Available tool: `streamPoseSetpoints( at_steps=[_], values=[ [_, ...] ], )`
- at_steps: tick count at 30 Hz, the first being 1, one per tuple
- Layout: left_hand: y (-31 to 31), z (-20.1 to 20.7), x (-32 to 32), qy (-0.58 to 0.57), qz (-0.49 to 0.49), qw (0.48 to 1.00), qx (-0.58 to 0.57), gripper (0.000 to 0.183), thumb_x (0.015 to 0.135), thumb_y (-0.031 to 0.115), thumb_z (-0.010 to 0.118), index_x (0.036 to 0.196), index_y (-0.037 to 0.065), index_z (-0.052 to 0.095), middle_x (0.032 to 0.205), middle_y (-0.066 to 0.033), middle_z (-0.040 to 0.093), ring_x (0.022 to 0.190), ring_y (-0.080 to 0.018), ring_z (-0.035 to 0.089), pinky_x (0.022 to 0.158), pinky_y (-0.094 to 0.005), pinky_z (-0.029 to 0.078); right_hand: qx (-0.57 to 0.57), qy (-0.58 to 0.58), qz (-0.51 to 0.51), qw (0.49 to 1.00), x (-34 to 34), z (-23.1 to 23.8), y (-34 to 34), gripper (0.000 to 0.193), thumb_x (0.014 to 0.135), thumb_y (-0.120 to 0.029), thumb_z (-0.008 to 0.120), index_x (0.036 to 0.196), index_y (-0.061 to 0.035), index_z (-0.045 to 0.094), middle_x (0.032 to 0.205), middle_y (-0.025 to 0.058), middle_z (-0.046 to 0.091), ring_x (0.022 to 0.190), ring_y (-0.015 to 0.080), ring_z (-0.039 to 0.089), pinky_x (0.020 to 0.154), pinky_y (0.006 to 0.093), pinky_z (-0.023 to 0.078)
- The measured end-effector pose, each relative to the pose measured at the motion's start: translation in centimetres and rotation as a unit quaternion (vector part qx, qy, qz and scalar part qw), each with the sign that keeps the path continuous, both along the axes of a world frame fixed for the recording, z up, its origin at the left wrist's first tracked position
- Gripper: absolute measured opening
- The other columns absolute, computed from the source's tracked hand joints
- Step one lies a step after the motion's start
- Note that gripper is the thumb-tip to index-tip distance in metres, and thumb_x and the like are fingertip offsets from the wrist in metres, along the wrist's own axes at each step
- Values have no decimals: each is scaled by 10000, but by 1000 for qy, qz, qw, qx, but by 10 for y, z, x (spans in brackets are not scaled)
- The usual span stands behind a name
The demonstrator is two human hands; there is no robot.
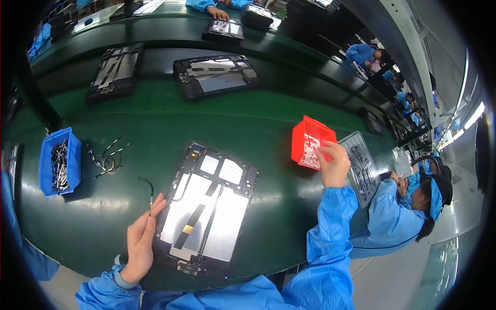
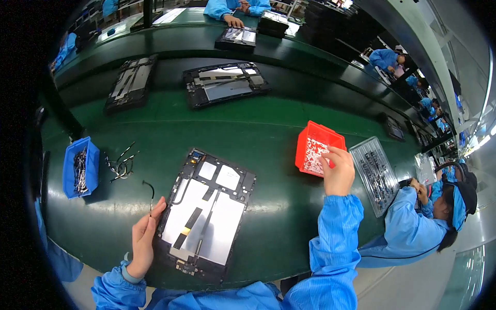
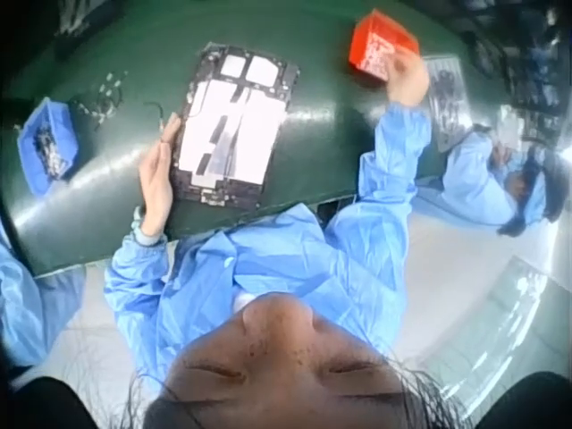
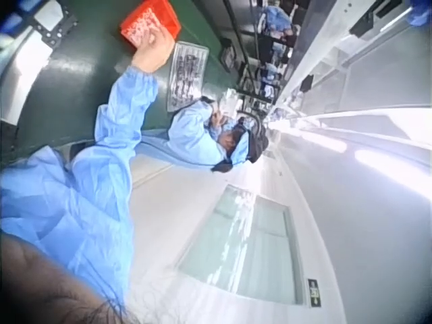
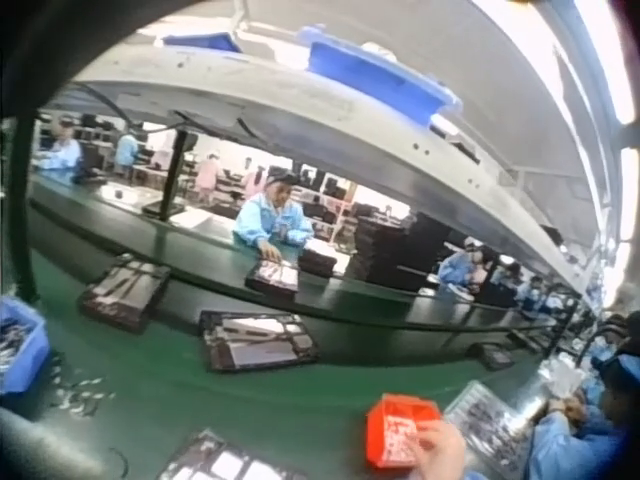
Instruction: The person assembles electronic tablet frames by retrieving them from a conveyor belt, routing and attaching internal flex cables onto the frames by hand, and placing the assembled frames back onto the conveyor belt.
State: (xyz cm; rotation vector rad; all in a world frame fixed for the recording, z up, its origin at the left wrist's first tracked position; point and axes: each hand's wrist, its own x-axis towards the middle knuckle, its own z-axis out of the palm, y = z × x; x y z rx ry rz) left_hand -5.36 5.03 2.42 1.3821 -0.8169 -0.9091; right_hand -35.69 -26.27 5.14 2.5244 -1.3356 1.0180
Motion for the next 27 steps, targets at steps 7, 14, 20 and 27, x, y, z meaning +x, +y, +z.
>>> streamPoseSetpoints(
  at_steps=[7, 14, 20, 27],
  values=[
    [11, 0, -29, 44, 32, 998, 20, 401, 1009, 175, 390, 1283, -99, 493, 1427, -204, 419, 1343, -248, 367, 1104, -328, 228, 497, -299, 217, 785, 55, -15, 156, 765, 821, 6, 630, 1471, -18, 227, 1504, 163, 288, 1420, 268, 216, 1126, 404, 214],
    [39, 25, -38, -134, 37, 988, 65, 296, 969, 131, 429, 1119, -43, 616, 1280, -171, 563, 1244, -285, 487, 1053, -352, 333, 279, -59, 276, 918, 91, 0, 150, 562, 767, -101, 690, 1285, 30, 519, 1426, 223, 386, 1366, 412, 294, 1094, 438, 276],
    [33, 39, -40, -243, -65, 968, 1, 136, 845, 41, 541, 768, 47, 653, 790, -62, 668, 750, -242, 642, 657, -355, 483, 269, -34, 531, 803, 127, 18, 176, 467, 640, 17, 644, 1102, -44, 680, 912, 72, 613, 770, 203, 622, 633, 299, 515],
    [34, 49, -32, -334, -73, 940, 6, 168, 738, 238, 699, 784, 80, 665, 748, -55, 651, 707, -219, 640, 638, -320, 476, 385, -107, 450, 798, 135, 12, 186, 297, 762, 43, 659, 1049, -20, 701, 886, 68, 609, 770, 165, 619, 626, 263, 507]
  ],
)
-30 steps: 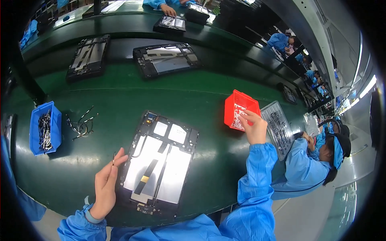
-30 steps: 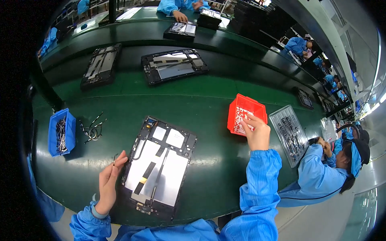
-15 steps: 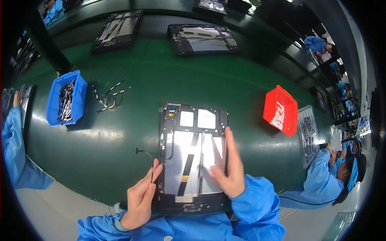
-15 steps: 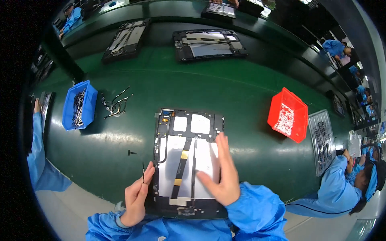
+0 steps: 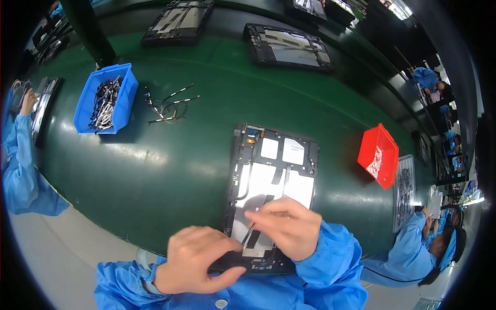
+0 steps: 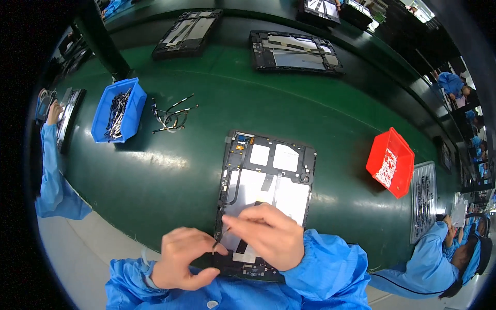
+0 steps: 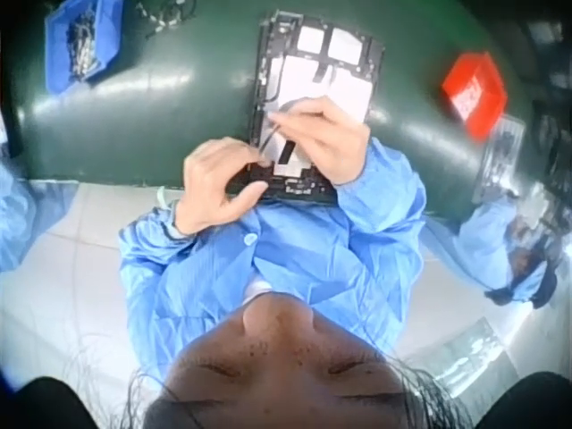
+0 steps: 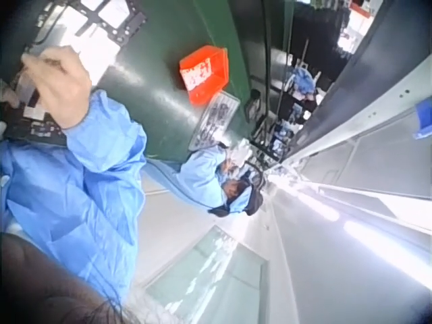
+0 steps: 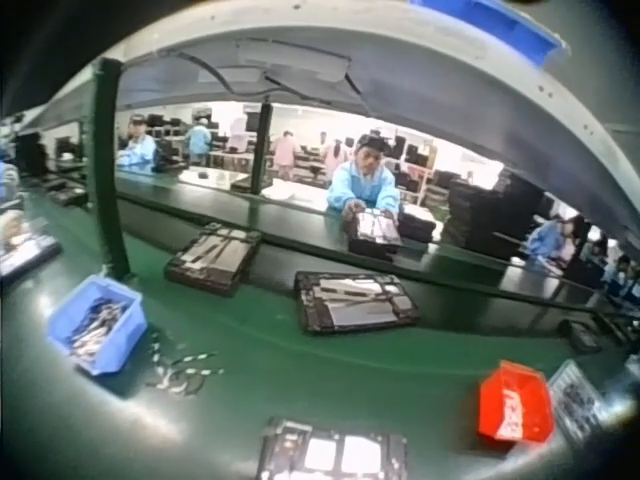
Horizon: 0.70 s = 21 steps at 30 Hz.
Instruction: The person assembles electronic tablet frames by retrieving them from a conveyor belt, routing and attaching internal flex cables onto the frames by hand, and placing the assembled frames back onto the conveyor belt.
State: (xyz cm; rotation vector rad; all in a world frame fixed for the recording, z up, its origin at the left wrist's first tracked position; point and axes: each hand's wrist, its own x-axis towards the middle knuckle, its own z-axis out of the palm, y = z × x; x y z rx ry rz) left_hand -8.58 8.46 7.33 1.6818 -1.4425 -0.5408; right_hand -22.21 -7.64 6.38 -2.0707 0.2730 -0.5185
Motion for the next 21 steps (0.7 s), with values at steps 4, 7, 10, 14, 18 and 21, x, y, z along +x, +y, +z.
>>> streamPoseSetpoints(
  at_steps=[4, 7, 10, 14, 18, 21],
  values=[
    [-1, -5, 19, -225, 46, 972, -39, 239, 668, 263, 683, 837, 94, 688, 815, -25, 659, 829, -189, 632, 771, -349, 478, 245, 60, -117, 961, 16, -10, -10, 198, 818, 59, 659, 1011, 32, 693, 871, 121, 668, 724, 177, 672, 644, 253, 557],
    [-3, -6, 25, -284, 50, 957, -29, 249, 688, 246, 653, 882, 100, 704, 860, -12, 661, 869, -184, 619, 823, -367, 468, 307, 80, -140, 938, 29, -16, -10, 144, 828, 30, 674, 962, 81, 665, 866, 133, 674, 732, 180, 678, 640, 260, 565],
    [-8, -11, 30, -335, 55, 940, -34, 262, 693, 238, 644, 909, 106, 712, 886, -8, 663, 876, -185, 618, 828, -368, 470, 333, 93, -153, 926, 32, -17, -11, 139, 824, 30, 681, 949, 82, 649, 843, 157, 673, 716, 187, 680, 633, 260, 566],
    [-10, -12, 35, -342, 49, 937, -50, 249, 691, 232, 643, 895, 107, 715, 888, -6, 671, 860, -186, 627, 831, -365, 472, 453, 100, -87, 882, 27, -3, -12, 130, 844, 31, 655, 964, 80, 647, 861, 151, 676, 719, 179, 680, 633, 263, 567],
    [-13, -14, 39, -341, 42, 937, -63, 246, 689, 224, 642, 891, 108, 719, 875, -6, 675, 843, -182, 636, 835, -370, 471, 362, 103, -110, 920, 30, -17, -8, 123, 864, 34, 624, 978, 76, 646, 885, 145, 678, 724, 180, 682, 638, 266, 571],
    [-12, -15, 39, -362, 40, 930, -45, 252, 688, 220, 639, 899, 109, 720, 887, -9, 676, 853, -178, 637, 846, -378, 470, 277, 115, -118, 947, 32, -16, -8, 120, 867, 46, 608, 974, 81, 649, 901, 132, 681, 756, 179, 689, 662, 258, 576]
  ],
)
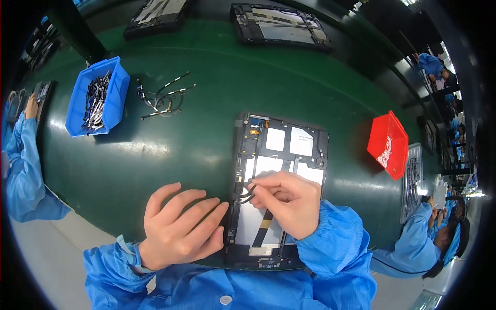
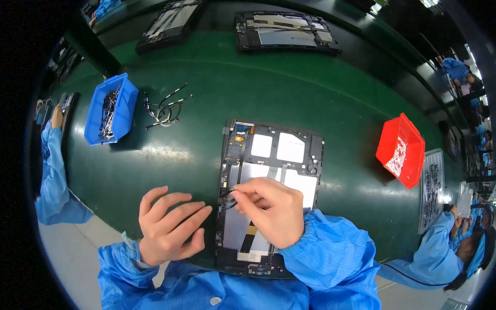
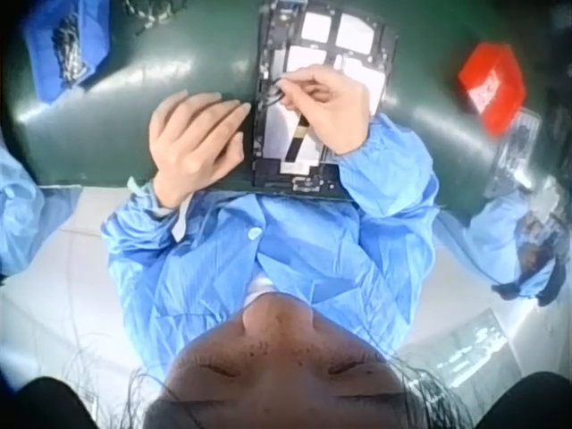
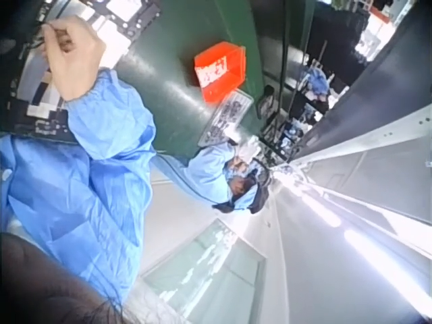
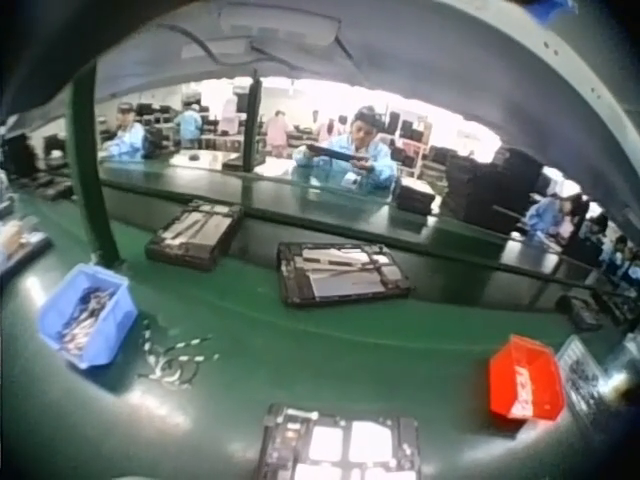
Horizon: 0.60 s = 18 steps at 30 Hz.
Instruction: The person assembles electronic tablet frames by retrieving them from a conveyor belt, routing and attaching internal flex cables onto the frames by hand, and placing the assembled frames back onto the conveyor belt.
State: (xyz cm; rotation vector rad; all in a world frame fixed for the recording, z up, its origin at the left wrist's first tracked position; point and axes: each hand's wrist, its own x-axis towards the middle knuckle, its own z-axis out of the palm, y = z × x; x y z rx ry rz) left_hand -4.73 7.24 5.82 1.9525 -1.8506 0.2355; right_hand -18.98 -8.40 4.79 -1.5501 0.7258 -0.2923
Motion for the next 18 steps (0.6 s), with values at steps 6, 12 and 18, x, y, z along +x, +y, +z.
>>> streamPoseSetpoints(
  at_steps=[6, 12, 18],
  values=[
    [-3, -7, -2, 11, -25, 1000, 0, 260, 698, 225, 629, 910, 109, 723, 905, -11, 675, 858, -175, 638, 869, -387, 470, -67, -17, -26, 997, 2, -5, 2, 91, 824, 12, 673, 901, 59, 665, 806, 106, 668, 699, 158, 694, 587, 237, 564],
    [-7, -12, -2, -19, -40, 999, 7, 252, 722, 240, 617, 905, 105, 726, 907, -18, 669, 871, -179, 633, 852, -372, 484, -89, -16, -25, 996, 1, -4, 1, 78, 823, 7, 675, 886, 52, 664, 797, 110, 667, 700, 166, 699, 577, 243, 559],
    [-11, -18, 1, -31, -59, 998, -10, 257, 721, 240, 617, 913, 94, 706, 861, -17, 643, 855, -183, 621, 827, -355, 495, -64, -17, -29, 997, 1, -6, 3, 92, 811, 2, 687, 894, 40, 672, 796, 108, 661, 677, 155, 690, 567, 239, 549]
  ],
)
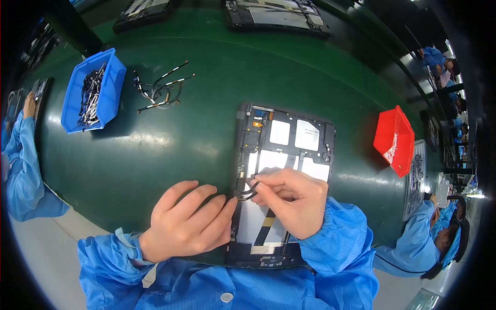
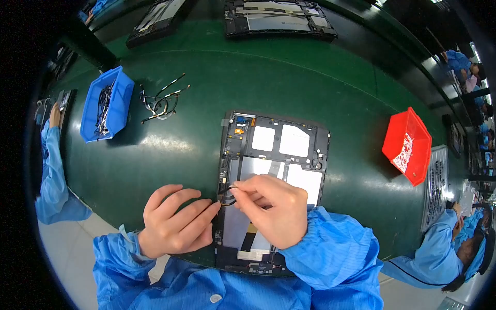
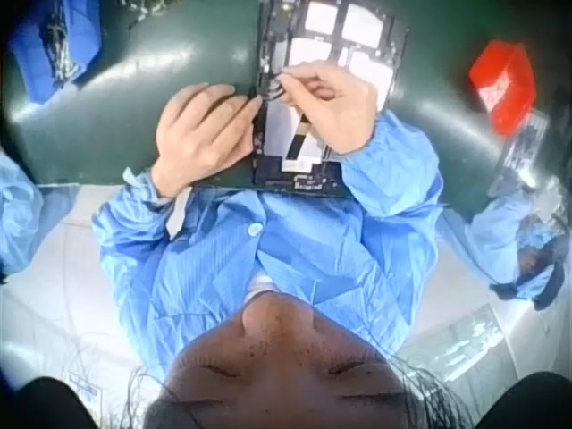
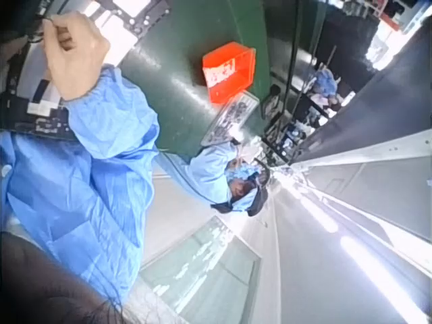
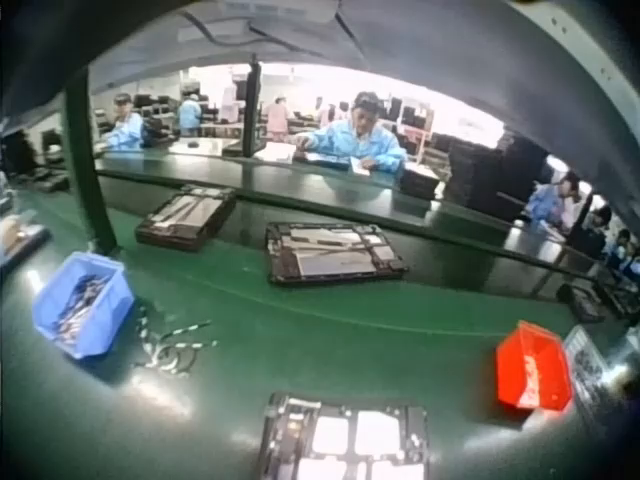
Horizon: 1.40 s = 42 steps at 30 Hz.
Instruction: The person assembles electronic tablet frames by retrieving them from a conveyor belt, routing and attaching internal flex cables onto the frames by hand, and placing the assembled frames back onto the conveyor belt.
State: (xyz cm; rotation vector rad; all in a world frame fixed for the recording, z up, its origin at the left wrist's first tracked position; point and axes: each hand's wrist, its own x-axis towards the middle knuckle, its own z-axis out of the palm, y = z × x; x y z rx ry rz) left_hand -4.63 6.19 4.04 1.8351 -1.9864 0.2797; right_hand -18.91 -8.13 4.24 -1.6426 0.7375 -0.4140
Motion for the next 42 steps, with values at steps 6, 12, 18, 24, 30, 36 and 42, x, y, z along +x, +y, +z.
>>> streamPoseSetpoints(
  at_steps=[6, 12, 18, 24, 30, 36, 42],
  values=[
    [-1, -4, 2, -20, -23, 999, 15, 341, 653, 258, 635, 948, 90, 661, 686, 1, 520, 708, -158, 562, 757, -330, 493, -96, 42, 71, 992, -2, 5, -19, 115, 775, -14, 725, 888, -31, 716, 808, 44, 605, 553, 86, 565, 501, 231, 451],
    [-2, 13, 0, -50, -37, 997, 51, 243, 685, 251, 642, 863, 100, 706, 683, 21, 536, 652, -146, 553, 737, -353, 469, -106, 28, 62, 992, -5, -6, -24, 149, 752, 4, 729, 889, -57, 733, 777, 33, 588, 531, 74, 508, 491, 226, 411],
    [-11, 19, -5, -61, -69, 996, 23, 288, 742, 345, 591, 812, 79, 678, 906, -20, 649, 803, -154, 581, 764, -357, 441, -136, 11, 49, 990, -3, -8, -18, 155, 753, 23, 718, 891, -46, 730, 778, 36, 594, 537, 79, 518, 493, 232, 421],
    [-16, 13, -5, -55, -99, 992, 59, 277, 757, 352, 545, 805, 97, 643, 1044, -52, 679, 846, -164, 597, 748, -353, 410, -131, 30, 29, 991, 2, -3, -22, 145, 745, -7, 744, 885, -41, 727, 796, 46, 595, 519, 77, 515, 482, 236, 417],
    [-20, 15, -8, -111, -111, 986, 57, 304, 776, 401, 515, 780, 113, 610, 986, -50, 682, 835, -151, 594, 742, -339, 395, -143, -6, 21, 989, 9, -12, -32, 111, 734, -25, 757, 839, -35, 722, 755, 45, 599, 495, 79, 504, 464, 239, 402],
    [-22, 12, -9, -92, -114, 988, 55, 298, 773, 410, 520, 754, 122, 595, 967, -47, 681, 825, -147, 591, 734, -331, 389, -156, 1, 2, 988, 11, -13, -27, 96, 738, -25, 753, 827, -34, 719, 744, 43, 599, 512, 86, 515, 468, 242, 408],
    [-24, 12, -10, -68, -114, 991, 34, 266, 775, 355, 542, 715, 101, 591, 787, -38, 588, 790, -157, 551, 709, -304, 414, -179, -5, -1, 984, 8, -12, -26, 127, 739, -18, 749, 860, -34, 716, 738, 42, 587, 524, 89, 518, 474, 242, 415]
  ],
)
